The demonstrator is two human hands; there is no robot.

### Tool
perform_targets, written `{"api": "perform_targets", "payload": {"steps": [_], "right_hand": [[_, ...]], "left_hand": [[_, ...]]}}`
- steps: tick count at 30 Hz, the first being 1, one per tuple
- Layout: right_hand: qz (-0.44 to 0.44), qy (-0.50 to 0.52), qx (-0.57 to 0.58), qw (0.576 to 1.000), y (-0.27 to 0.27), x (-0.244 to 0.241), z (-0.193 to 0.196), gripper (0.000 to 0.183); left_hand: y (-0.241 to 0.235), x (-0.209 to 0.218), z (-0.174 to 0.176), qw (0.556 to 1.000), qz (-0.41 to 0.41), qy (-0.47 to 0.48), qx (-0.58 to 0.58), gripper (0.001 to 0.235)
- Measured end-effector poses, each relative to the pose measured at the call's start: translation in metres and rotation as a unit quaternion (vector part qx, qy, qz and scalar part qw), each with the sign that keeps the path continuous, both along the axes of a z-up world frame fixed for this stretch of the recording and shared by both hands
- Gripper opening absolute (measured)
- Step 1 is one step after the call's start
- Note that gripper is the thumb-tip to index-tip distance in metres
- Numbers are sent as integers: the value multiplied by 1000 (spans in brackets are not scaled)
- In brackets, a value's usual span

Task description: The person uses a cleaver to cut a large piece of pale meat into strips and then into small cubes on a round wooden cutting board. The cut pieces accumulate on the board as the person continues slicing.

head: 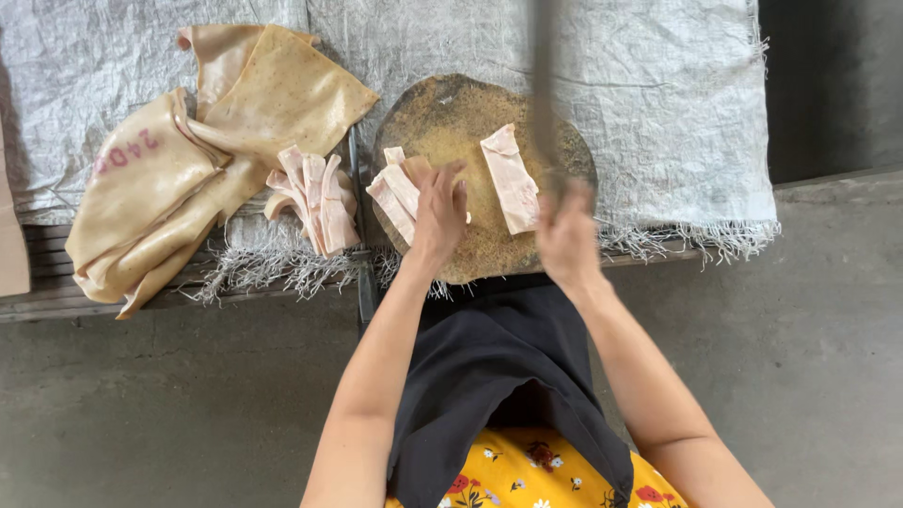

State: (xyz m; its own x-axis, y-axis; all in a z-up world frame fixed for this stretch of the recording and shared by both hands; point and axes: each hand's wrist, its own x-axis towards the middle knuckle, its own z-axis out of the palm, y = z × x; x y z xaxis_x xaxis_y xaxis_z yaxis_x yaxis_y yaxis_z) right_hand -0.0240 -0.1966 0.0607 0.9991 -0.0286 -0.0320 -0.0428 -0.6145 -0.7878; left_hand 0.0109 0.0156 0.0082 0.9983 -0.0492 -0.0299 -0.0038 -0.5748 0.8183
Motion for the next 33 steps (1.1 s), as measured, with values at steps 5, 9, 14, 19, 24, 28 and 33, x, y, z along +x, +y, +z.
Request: {"api": "perform_targets", "payload": {"steps": [5,9,14,19,24,28,33], "right_hand": [[37,121,-102,987,1,0,-44,35],[53,118,-89,988,-4,4,-39,38],[62,148,-100,982,6,26,-37,37],[50,147,-83,984,16,85,-50,36],[36,131,-7,991,22,131,-70,36],[45,159,-1,986,27,145,-75,36],[31,200,-23,979,-14,102,-35,41]], "left_hand": [[-11,40,-36,999,-5,-30,-18,33],[-35,77,-76,999,-25,-13,21,38],[-55,110,-107,991,6,86,99,29],[-59,119,-116,989,20,94,112,30],[-67,111,-114,989,33,67,127,25],[-68,98,-113,994,42,45,95,34],[-58,88,-106,998,56,-6,41,32]]}}
